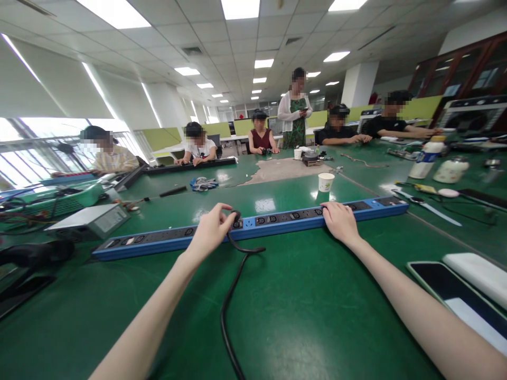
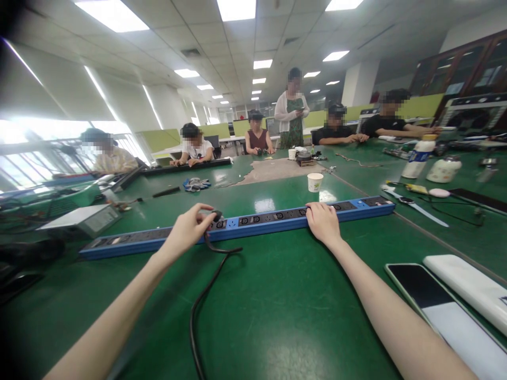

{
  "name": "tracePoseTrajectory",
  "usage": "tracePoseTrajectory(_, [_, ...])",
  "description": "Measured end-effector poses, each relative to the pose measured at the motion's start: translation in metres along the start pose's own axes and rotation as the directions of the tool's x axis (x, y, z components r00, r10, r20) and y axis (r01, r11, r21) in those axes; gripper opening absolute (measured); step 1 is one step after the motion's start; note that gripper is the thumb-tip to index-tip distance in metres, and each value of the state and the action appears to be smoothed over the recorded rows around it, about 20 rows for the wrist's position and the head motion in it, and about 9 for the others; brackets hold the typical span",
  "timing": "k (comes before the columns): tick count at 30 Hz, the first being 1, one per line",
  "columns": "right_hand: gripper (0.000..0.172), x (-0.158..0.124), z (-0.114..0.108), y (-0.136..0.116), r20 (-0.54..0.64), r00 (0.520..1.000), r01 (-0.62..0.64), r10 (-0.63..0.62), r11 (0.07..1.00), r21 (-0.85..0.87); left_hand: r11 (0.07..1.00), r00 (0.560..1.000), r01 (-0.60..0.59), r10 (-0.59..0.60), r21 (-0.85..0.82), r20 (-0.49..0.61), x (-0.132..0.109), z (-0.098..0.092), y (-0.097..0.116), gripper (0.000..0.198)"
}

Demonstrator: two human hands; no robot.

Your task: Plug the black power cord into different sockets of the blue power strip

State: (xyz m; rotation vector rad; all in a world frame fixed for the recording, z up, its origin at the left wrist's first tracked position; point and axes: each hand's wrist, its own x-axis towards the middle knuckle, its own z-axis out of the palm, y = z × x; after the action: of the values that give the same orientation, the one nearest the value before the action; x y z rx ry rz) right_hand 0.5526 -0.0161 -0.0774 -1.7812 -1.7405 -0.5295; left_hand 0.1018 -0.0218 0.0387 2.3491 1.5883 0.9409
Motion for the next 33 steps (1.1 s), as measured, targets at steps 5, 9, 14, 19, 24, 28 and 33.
tracePoseTrajectory(5, [0.044,0.000,0.001,0.000,-0.005,1.000,0.007,-0.007,1.000,-0.010,0.998,0.997,-0.028,0.023,0.061,0.072,0.015,0.045,0.000,0.023])
tracePoseTrajectory(9, [0.045,0.000,0.002,0.000,-0.012,1.000,0.005,-0.005,1.000,0.002,0.974,0.992,-0.076,0.053,0.213,0.111,0.024,0.042,0.008,0.019])
tracePoseTrajectory(14, [0.045,0.000,0.002,0.001,-0.011,1.000,0.004,-0.004,1.000,0.011,0.935,0.985,-0.113,0.061,0.337,0.160,0.025,0.038,0.013,0.022])
tracePoseTrajectory(19, [0.044,0.000,0.000,-0.001,-0.004,1.000,-0.001,0.001,1.000,0.003,0.905,0.983,-0.109,0.038,0.411,0.178,0.026,0.038,0.015,0.022])
tracePoseTrajectory(24, [0.045,0.000,-0.001,-0.002,0.009,1.000,-0.006,0.006,1.000,-0.016,0.873,0.974,-0.158,0.062,0.461,0.217,0.024,0.040,0.029,0.022])
tracePoseTrajectory(28, [0.046,0.000,-0.001,-0.003,0.009,1.000,-0.010,0.010,1.000,-0.003,0.859,0.977,-0.148,0.050,0.491,0.207,0.026,0.051,0.038,0.023])
tracePoseTrajectory(33, [0.046,-0.001,0.001,-0.001,0.014,1.000,-0.010,0.010,1.000,0.000,0.894,0.985,-0.060,-0.020,0.445,0.174,0.029,0.054,0.035,0.023])
